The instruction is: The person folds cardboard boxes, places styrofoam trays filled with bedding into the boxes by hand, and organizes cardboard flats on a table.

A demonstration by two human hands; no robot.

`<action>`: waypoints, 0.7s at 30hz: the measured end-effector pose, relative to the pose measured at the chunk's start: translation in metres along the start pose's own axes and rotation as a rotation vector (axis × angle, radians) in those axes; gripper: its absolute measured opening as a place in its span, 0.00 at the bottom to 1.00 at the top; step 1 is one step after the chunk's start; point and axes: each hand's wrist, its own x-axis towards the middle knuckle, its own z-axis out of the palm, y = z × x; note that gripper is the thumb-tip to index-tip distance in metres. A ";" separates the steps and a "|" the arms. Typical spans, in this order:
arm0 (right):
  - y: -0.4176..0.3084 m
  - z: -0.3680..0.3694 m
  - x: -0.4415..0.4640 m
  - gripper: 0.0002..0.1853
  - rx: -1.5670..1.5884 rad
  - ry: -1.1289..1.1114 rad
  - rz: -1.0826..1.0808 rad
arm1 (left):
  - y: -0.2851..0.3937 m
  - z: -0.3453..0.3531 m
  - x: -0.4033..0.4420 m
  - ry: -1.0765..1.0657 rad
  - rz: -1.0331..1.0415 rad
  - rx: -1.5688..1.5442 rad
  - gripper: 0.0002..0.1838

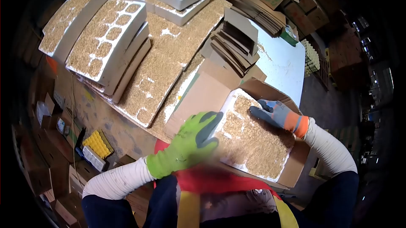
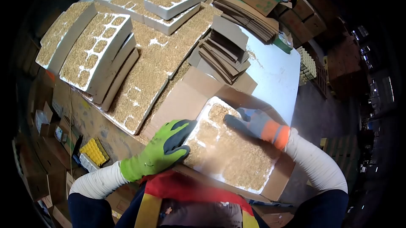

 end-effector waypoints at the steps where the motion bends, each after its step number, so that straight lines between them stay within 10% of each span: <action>1: 0.000 -0.001 0.004 0.33 0.092 -0.059 0.113 | -0.001 0.000 -0.002 0.002 -0.010 -0.012 0.33; 6: -0.008 0.011 -0.007 0.22 0.219 0.086 -0.051 | -0.006 0.003 0.000 0.058 0.044 0.010 0.31; 21: -0.002 0.005 -0.036 0.31 0.757 0.023 -0.203 | -0.004 0.014 0.003 0.041 0.067 0.065 0.27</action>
